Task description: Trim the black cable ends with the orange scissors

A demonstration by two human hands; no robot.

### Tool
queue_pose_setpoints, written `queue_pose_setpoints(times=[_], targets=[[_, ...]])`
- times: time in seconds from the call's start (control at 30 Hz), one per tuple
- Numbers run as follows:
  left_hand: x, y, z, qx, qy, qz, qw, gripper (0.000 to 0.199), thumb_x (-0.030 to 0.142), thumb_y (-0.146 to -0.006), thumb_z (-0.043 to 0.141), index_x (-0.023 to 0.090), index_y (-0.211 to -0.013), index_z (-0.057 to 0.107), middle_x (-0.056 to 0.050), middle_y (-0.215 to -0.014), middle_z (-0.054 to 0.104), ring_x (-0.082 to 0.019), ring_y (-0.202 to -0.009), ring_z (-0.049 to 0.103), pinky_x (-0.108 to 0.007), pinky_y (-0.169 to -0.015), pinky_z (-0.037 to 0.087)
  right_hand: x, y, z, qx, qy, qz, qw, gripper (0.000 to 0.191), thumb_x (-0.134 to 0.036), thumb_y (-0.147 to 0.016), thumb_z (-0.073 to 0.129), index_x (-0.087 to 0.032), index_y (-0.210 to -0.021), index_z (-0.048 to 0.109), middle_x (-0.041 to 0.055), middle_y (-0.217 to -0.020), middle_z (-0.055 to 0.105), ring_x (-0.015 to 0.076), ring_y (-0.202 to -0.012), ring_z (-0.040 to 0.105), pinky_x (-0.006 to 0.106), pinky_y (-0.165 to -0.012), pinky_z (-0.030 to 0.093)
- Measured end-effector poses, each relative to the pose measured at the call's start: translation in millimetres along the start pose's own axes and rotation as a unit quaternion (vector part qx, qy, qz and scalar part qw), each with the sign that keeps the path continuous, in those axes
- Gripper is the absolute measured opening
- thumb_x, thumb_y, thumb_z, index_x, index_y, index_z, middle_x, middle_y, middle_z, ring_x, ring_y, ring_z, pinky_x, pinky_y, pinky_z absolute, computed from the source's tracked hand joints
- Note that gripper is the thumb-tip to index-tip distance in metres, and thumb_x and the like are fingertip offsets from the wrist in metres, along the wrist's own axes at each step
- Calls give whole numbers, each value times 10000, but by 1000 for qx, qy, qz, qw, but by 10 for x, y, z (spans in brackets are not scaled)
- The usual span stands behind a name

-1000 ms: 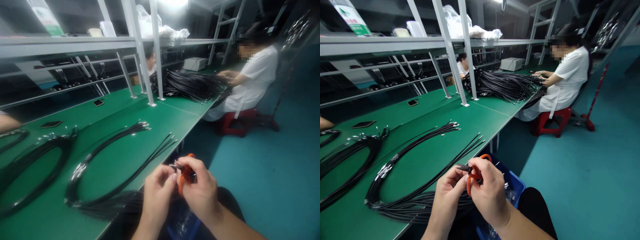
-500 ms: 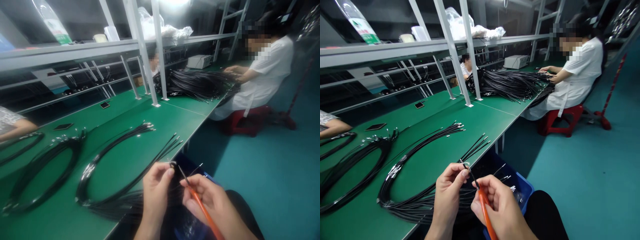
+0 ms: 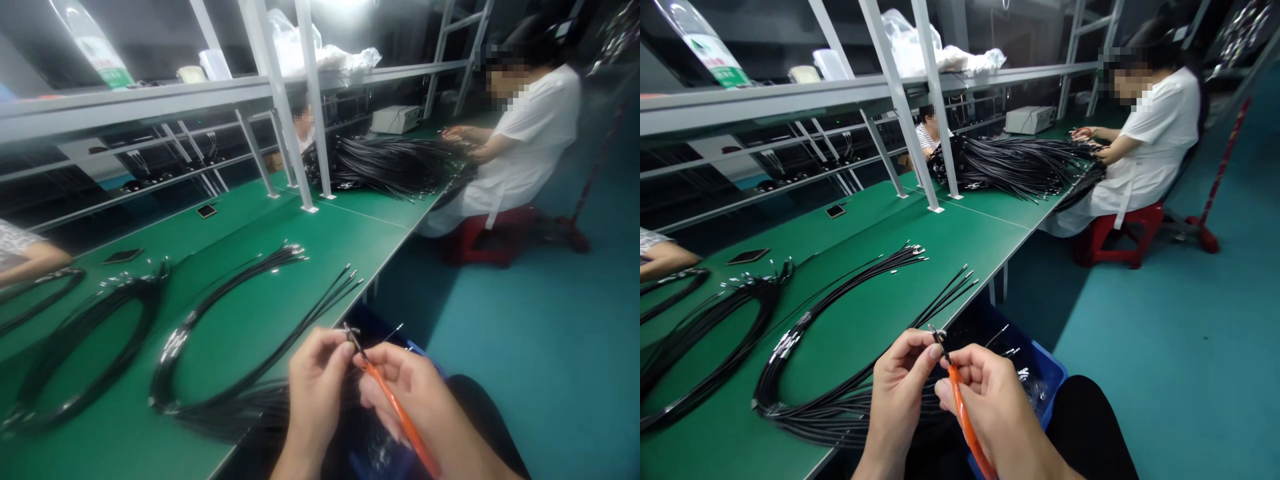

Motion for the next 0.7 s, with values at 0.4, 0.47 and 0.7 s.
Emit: queue_pose_setpoints(times=[0.4, 0.47, 0.7], targets=[[0, -21, -5, 5, -42, 12, 999, 56, 204, -830, 636, 174, -783, 634, -1, -737, 617, -151, -708, 579, -220, -646, 444, 53, -9, -59, -12, 67, 15, 998, 197, -286, -711, 687, -139, -808, 598, -31, -565, 539, 18, -285, 327, 155, -281, 214], [5, -25, -4, 13, -50, 16, 999, 48, 203, -827, 635, 173, -789, 636, -3, -744, 622, -154, -714, 581, -222, -649, 445, 49, 13, -77, -24, 66, 22, 997, 236, -341, -741, 664, -143, -836, 579, -38, -569, 524, 17, -292, 320, 152, -288, 213], [33, -22, -17, 63, -88, 52, 993, 27, 201, -824, 626, 180, -809, 634, -1, -752, 637, -149, -701, 596, -218, -643, 465, 49, 94, -126, -42, 81, 35, 995, 168, -224, -737, 661, -136, -861, 587, -26, -598, 519, 30, -416, 376, 129, -357, 268]])
Point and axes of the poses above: each hand's wrist, its own y-axis away from the middle knuckle, its own z-axis out of the palm, x = y × z, the point moved 6 cm from there along -y, towards the middle knuckle
